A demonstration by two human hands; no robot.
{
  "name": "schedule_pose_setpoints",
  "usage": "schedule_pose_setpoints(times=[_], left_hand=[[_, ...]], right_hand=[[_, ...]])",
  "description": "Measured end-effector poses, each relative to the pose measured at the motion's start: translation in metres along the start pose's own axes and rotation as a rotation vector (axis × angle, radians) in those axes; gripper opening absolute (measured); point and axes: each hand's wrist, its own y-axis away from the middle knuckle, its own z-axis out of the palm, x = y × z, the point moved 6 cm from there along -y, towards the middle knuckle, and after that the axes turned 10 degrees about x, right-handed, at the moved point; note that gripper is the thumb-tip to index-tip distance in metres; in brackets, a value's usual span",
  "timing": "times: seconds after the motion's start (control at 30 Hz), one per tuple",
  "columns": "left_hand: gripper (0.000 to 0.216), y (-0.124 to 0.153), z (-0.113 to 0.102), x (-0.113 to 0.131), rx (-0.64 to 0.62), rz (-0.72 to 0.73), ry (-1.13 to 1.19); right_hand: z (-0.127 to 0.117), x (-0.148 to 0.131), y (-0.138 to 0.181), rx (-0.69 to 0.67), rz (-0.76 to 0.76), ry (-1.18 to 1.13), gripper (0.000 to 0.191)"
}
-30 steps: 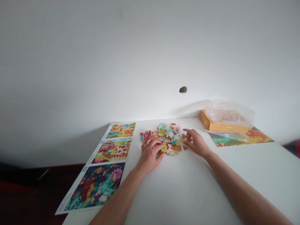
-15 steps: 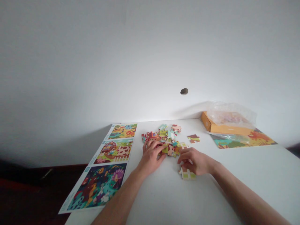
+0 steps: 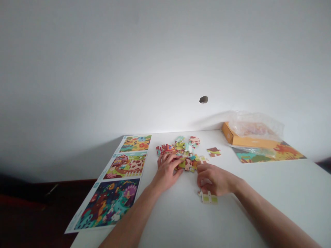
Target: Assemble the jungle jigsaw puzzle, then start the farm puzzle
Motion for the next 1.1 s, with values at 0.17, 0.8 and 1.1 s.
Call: schedule_pose_setpoints(times=[0.17,0.8,1.1], left_hand=[[0.035,0.000,0.001,-0.001,-0.015,-0.004,-0.008],[0.034,0.001,0.002,-0.011,0.011,-0.034,-0.029],[0.034,0.000,-0.005,-0.016,0.085,-0.107,-0.079]], right_hand=[[-0.012,-0.003,-0.001,0.033,0.058,0.029,0.028],[-0.023,0.024,-0.005,0.419,0.154,0.234,0.041],[-0.017,0.056,-0.007,0.459,0.262,0.263,0.052]])
